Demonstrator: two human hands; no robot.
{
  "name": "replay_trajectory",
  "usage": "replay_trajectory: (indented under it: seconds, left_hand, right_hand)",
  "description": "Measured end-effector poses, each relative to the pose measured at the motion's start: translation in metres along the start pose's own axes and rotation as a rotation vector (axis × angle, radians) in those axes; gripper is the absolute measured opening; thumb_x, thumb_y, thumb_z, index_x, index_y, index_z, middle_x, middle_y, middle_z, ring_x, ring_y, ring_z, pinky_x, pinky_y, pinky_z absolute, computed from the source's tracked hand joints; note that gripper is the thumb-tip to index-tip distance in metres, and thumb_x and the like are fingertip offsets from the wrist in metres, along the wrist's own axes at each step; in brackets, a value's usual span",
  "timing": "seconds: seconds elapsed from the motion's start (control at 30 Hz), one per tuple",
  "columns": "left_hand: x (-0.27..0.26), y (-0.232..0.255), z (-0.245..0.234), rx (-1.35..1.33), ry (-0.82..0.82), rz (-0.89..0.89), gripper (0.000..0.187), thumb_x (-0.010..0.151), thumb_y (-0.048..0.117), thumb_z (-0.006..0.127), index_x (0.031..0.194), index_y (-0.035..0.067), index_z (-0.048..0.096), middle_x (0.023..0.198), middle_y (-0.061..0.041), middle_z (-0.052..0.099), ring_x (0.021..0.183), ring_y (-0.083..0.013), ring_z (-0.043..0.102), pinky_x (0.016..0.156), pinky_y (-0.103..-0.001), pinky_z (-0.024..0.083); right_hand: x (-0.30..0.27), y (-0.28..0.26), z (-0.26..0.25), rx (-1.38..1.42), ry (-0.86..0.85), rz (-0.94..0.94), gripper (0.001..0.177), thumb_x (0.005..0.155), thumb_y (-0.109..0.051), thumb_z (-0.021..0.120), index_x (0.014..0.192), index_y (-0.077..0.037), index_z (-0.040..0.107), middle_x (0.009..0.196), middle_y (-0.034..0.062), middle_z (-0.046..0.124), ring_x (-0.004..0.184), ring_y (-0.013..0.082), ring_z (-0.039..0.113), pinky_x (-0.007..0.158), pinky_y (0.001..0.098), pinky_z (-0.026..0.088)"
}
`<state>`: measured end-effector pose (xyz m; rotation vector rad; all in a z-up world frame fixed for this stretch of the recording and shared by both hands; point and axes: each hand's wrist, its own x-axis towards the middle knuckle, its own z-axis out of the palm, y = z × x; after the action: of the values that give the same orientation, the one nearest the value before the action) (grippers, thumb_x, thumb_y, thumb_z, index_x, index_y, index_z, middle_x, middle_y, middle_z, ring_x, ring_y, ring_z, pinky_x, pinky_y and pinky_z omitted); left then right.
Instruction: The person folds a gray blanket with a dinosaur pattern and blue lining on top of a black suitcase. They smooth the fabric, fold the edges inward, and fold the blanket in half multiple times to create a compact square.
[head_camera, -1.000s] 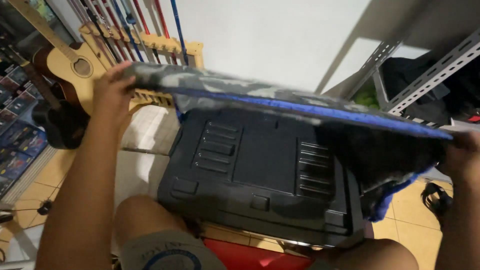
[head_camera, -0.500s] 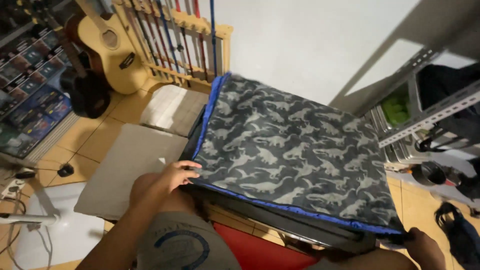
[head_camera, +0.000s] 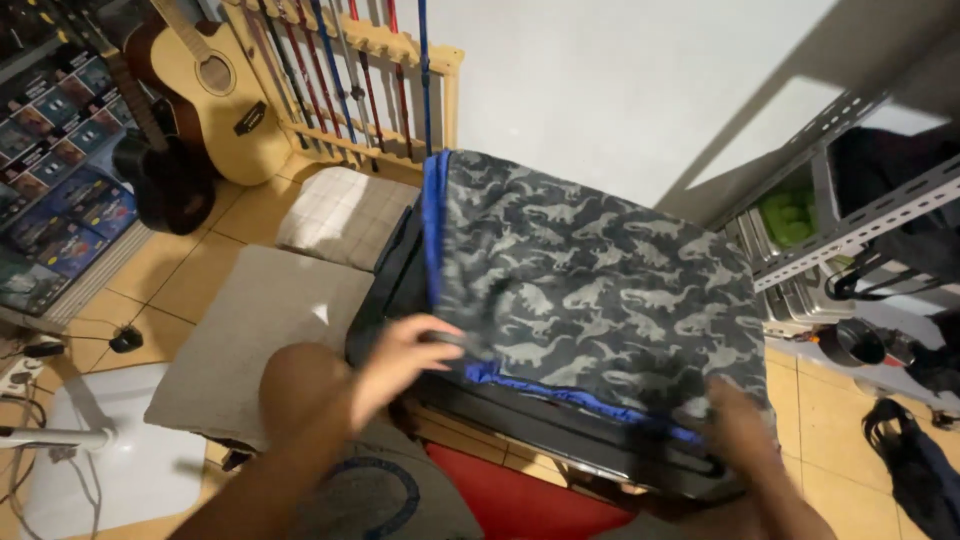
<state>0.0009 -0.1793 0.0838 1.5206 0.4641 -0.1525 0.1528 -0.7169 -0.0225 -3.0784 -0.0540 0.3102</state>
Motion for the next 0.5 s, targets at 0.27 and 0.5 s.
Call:
replay_trajectory:
  seconds: [0.27,0.5]
  left_hand:
    - [0.011,-0.005,0.121,0.102,-0.219,0.259,0.058,0.079,0.036,0.081,0.127,0.005,0.071,0.124,-0.008,0.075,0.111,-0.0159,0.071,0.093,-0.030,0.055]
    - [0.018,0.024,0.092,0.307,-0.303,0.436,0.047,0.092,0.011,0.067,0.138,0.016,0.059,0.093,-0.003,0.068,0.090,-0.0168,0.069,0.085,-0.032,0.056]
  right_hand:
    - [-0.101,-0.246,-0.056,0.663,0.274,-0.808,0.075,0.089,-0.022,0.078,0.154,-0.013,0.043,0.138,0.0095,0.063,0.125,0.0269,0.065,0.094,0.0369,0.056]
    - [-0.100,-0.209,-0.063,0.725,0.232,-0.856,0.053,0.095,-0.012,0.069,0.146,-0.009,0.054,0.130,0.0112,0.074,0.103,0.0232,0.079,0.085,0.0303,0.058]
